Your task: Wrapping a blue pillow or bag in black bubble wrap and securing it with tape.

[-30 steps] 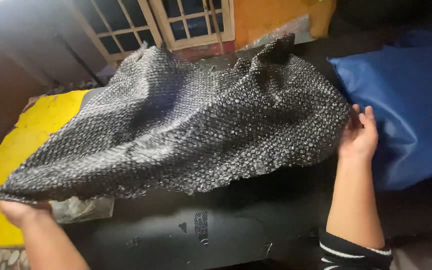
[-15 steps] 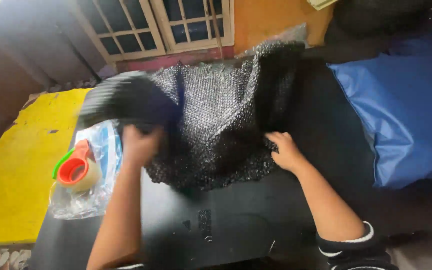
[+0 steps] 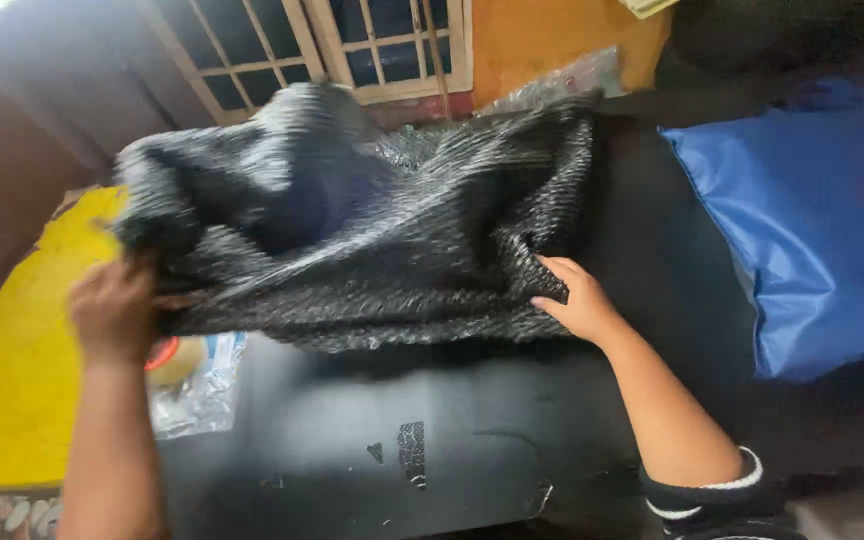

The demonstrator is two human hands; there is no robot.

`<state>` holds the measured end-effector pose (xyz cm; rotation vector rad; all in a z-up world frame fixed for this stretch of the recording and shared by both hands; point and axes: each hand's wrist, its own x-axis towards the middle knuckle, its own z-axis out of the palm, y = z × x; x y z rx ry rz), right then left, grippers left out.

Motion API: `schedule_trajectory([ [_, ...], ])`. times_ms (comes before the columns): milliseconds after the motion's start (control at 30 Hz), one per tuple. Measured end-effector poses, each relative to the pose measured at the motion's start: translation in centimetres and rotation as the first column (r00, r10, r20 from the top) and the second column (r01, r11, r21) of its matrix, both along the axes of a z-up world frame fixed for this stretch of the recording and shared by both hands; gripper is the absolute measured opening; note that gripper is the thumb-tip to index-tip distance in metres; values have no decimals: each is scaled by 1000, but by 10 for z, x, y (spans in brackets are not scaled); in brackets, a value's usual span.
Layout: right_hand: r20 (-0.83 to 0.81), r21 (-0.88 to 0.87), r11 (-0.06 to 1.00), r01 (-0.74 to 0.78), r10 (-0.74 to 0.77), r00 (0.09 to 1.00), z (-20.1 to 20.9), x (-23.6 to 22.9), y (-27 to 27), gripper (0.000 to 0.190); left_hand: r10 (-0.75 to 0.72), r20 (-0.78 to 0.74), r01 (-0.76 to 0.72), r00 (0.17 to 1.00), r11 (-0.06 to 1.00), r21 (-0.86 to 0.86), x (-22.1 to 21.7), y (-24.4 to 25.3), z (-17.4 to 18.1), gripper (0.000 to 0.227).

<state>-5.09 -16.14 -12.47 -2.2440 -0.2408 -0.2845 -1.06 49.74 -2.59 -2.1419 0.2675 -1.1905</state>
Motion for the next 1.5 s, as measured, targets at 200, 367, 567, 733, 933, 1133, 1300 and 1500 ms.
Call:
schedule_trajectory([
  [200, -222, 229, 973, 21, 31, 975, 2, -1, 11, 81, 298, -111, -316, 948, 919, -237, -63, 135, -38, 66],
  [367, -110, 144, 962, 232, -217, 970, -28, 18, -12, 49, 468, -551, -576, 691, -103, -811, -82, 114, -38, 124],
  [567, -279, -445, 874, 194, -341, 898, -29, 32, 3, 89, -99, -146, -85, 984, 457, -886, -80, -44, 7, 104],
  [733, -385, -166, 986, -22, -44, 922, -3, 44, 61, 108, -816, -116, 212, 567, 281, -936, -103, -275, 57, 116],
  [933, 106, 793, 496, -353, 458, 882, 81, 29, 145, 68, -818, -174, -146, 548, 112, -983, -27, -350, -31, 114],
  [1133, -65, 793, 610, 4, 77, 995, -1, 86, 129, 77, -574, 537, -264, 618, -795, -546, 51, -268, -139, 50],
  [1300, -308, 910, 377, 171, 341, 888, 13, 63, 151, 93, -455, 660, -413, 598, -880, -233, 41, -281, -111, 43],
  [1500, -294, 945, 97, 312, 668, 683, 15, 48, 191, 95, -478, 617, -522, 625, -844, -124, 3, -322, -74, 53],
])
